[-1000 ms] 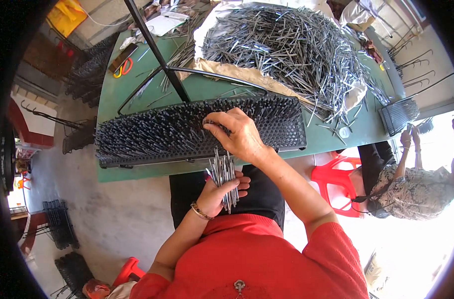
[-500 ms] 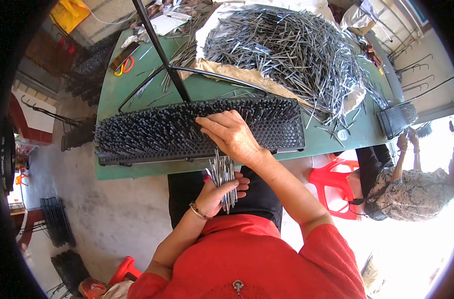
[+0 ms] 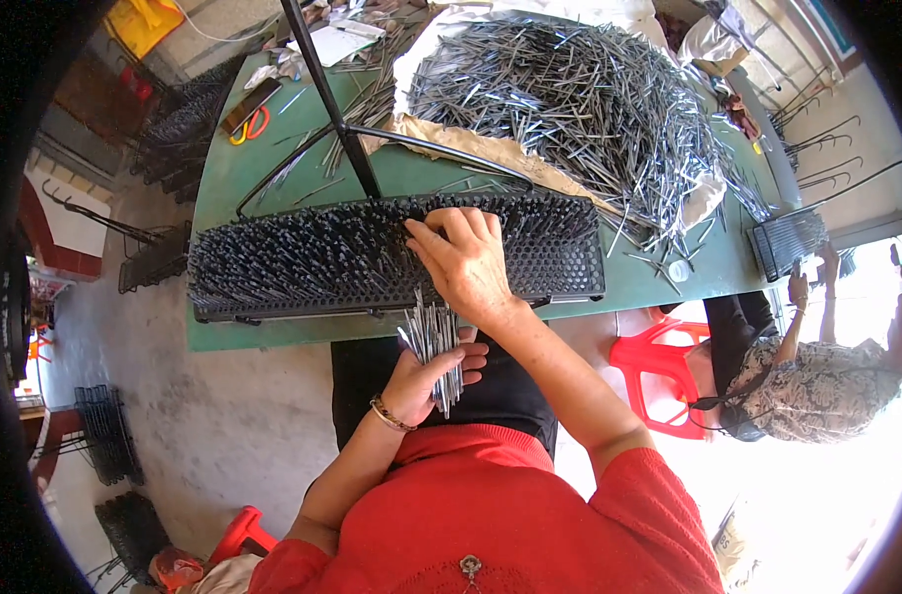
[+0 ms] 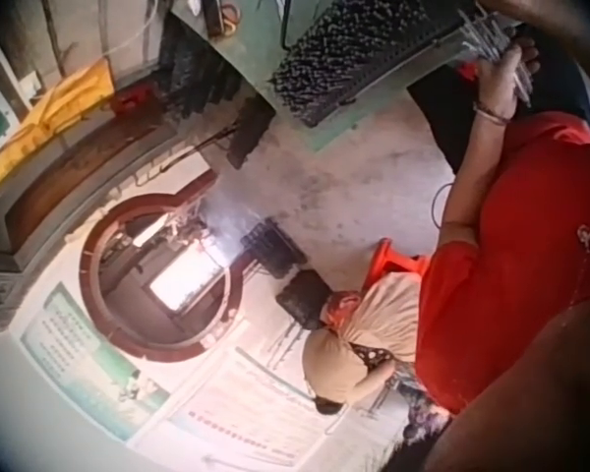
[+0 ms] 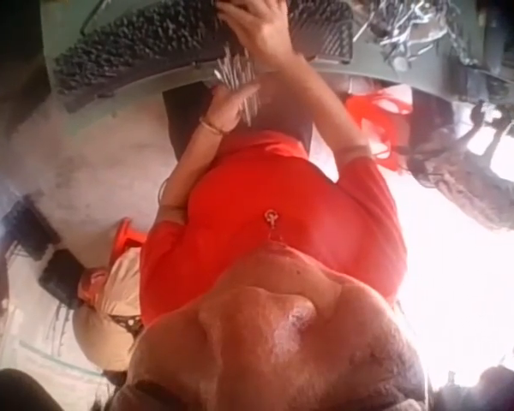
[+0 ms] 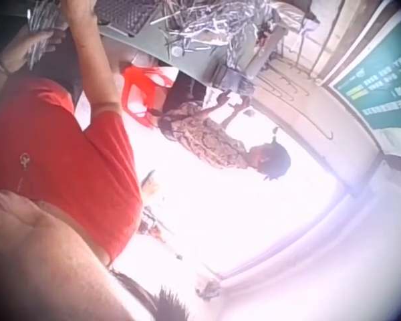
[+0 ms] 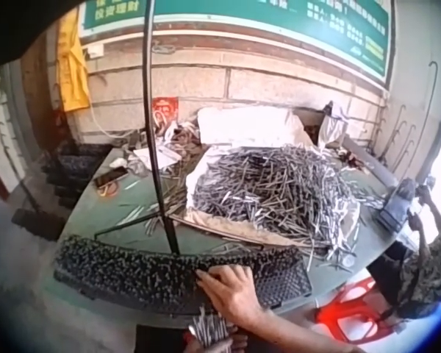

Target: Inserting small metal pins into a black brush-like board at a manual assembly station.

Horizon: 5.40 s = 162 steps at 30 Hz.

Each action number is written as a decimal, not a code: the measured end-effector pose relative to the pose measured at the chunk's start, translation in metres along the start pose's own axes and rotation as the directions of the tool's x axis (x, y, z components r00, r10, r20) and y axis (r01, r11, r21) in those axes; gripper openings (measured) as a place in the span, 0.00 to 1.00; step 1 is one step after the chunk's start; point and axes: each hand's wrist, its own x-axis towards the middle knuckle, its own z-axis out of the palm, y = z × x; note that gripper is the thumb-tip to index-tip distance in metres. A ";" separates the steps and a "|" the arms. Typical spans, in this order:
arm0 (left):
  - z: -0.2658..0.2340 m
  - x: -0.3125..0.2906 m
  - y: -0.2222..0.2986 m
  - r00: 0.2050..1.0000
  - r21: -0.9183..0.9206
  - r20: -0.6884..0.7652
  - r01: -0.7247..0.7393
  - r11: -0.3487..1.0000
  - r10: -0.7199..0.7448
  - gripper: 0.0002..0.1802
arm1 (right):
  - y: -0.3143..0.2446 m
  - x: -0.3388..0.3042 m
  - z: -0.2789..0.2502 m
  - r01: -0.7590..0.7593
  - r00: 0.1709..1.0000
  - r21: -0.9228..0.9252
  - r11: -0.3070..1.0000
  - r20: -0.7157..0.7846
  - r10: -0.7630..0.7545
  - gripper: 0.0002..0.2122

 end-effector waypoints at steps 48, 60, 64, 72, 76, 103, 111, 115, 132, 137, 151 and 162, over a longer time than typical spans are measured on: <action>0.003 0.001 0.018 0.999 0.115 -0.005 0.033 0.993 -0.032 0.17 | 0.014 -0.010 -0.018 0.053 0.998 -0.028 0.998 0.020 -0.053 0.09; 0.017 0.001 0.016 0.989 0.335 0.146 -0.069 0.940 0.021 0.16 | -0.002 -0.026 -0.069 -0.385 0.892 0.366 0.847 0.384 0.239 0.08; 0.014 0.007 0.011 0.994 0.258 0.099 0.026 0.966 -0.053 0.18 | 0.009 -0.023 -0.076 -0.681 0.711 0.631 0.371 0.451 0.540 0.08; 0.010 0.012 0.008 0.998 0.157 0.039 0.043 0.987 -0.050 0.17 | 0.023 -0.011 -0.047 -0.503 0.843 0.559 0.659 0.152 0.515 0.09; 0.006 0.010 0.008 0.995 0.157 0.047 0.075 0.985 -0.083 0.17 | 0.026 -0.012 -0.039 -0.482 0.863 0.535 0.694 0.156 0.480 0.09; 0.016 0.002 0.016 0.997 -0.027 0.073 0.042 0.999 -0.040 0.16 | 0.004 -0.037 -0.057 -0.330 0.944 0.307 0.893 0.125 0.306 0.11; 0.022 0.008 0.011 0.998 0.073 0.070 0.000 0.997 -0.005 0.17 | 0.007 -0.050 -0.065 -0.796 0.605 0.488 0.359 0.618 0.501 0.10; 0.020 0.011 0.009 0.999 0.099 0.047 -0.008 0.995 0.003 0.18 | 0.016 -0.054 -0.059 -0.778 0.622 0.521 0.352 0.554 0.554 0.10; 0.011 0.010 0.005 0.998 0.086 -0.060 -0.012 0.996 0.018 0.12 | 0.033 -0.011 -0.069 -0.621 0.752 0.597 0.508 0.269 0.602 0.10; 0.014 0.009 0.004 0.996 0.107 -0.093 0.004 0.994 0.006 0.12 | 0.041 -0.011 -0.057 -0.510 0.856 0.426 0.747 0.172 0.487 0.08; 0.010 0.008 0.005 0.996 0.051 -0.085 0.041 0.998 -0.036 0.15 | 0.031 -0.024 -0.046 -0.052 0.999 0.122 0.991 0.004 0.051 0.12; 0.012 0.003 0.004 0.997 0.051 -0.079 0.029 0.998 -0.024 0.15 | 0.026 -0.031 -0.039 -0.031 0.997 -0.002 1.000 -0.066 0.031 0.14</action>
